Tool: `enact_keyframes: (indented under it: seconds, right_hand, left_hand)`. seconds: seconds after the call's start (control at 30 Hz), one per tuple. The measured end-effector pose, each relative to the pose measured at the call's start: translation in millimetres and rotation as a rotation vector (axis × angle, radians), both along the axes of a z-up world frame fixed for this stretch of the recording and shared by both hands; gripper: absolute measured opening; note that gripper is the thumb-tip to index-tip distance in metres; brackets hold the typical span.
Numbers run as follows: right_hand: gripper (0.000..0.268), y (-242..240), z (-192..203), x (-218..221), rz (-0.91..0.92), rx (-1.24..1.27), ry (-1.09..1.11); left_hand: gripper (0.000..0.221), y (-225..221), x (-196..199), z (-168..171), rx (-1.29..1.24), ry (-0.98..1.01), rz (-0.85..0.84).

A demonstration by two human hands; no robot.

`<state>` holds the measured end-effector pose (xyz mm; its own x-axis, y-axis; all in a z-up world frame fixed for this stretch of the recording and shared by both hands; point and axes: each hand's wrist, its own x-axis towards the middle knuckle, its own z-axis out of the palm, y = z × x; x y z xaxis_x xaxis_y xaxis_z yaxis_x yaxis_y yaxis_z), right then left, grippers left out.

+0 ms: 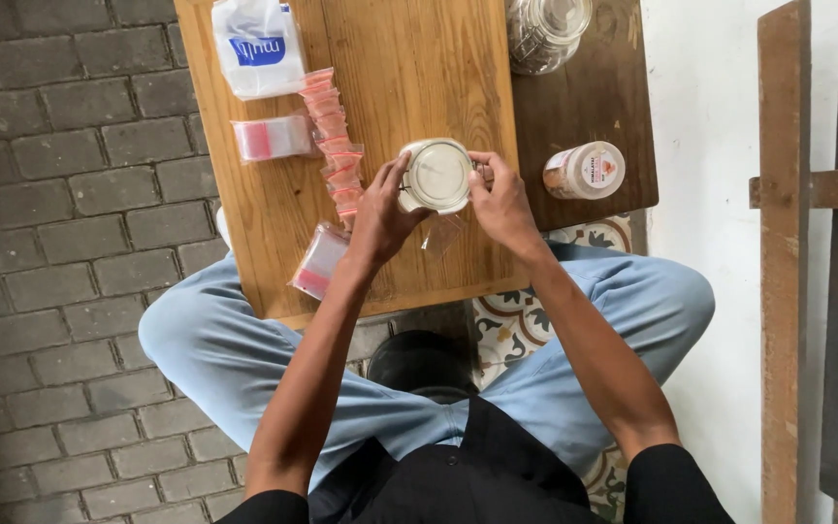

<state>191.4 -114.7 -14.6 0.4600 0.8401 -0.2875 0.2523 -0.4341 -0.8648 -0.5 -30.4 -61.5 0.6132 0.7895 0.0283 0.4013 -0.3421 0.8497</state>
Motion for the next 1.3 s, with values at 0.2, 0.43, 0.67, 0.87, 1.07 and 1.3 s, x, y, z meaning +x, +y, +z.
enact_keyframes:
  seconds: [0.2, 0.43, 0.67, 0.87, 1.07, 1.3]
  right_hand:
    - [0.033, -10, -6, 6, -0.119, -0.004, 0.21]
    - [0.025, -11, -12, 0, -0.182, 0.096, 0.162]
    - [0.024, -10, -10, -11, -0.265, 0.147, 0.104]
    - [0.029, -11, -10, -5, -0.236, 0.13, 0.159]
    - [0.037, -15, -32, 19, -0.047, 0.106, 0.219]
    - [0.041, -12, -34, 29, 0.167, -0.037, 0.141]
  left_hand:
    - [0.079, -21, -4, -12, -0.114, -0.23, 0.131]
    - [0.042, -10, 3, -25, -0.528, -0.382, 0.31]
    - [0.041, -14, 4, -9, -0.612, -0.453, 0.396]
    - [0.041, -16, 6, 5, -0.57, -0.383, 0.425]
    - [0.05, -3, 5, -17, -0.626, -0.308, 0.408]
    - [0.046, 2, 7, -19, -0.645, -0.272, 0.436]
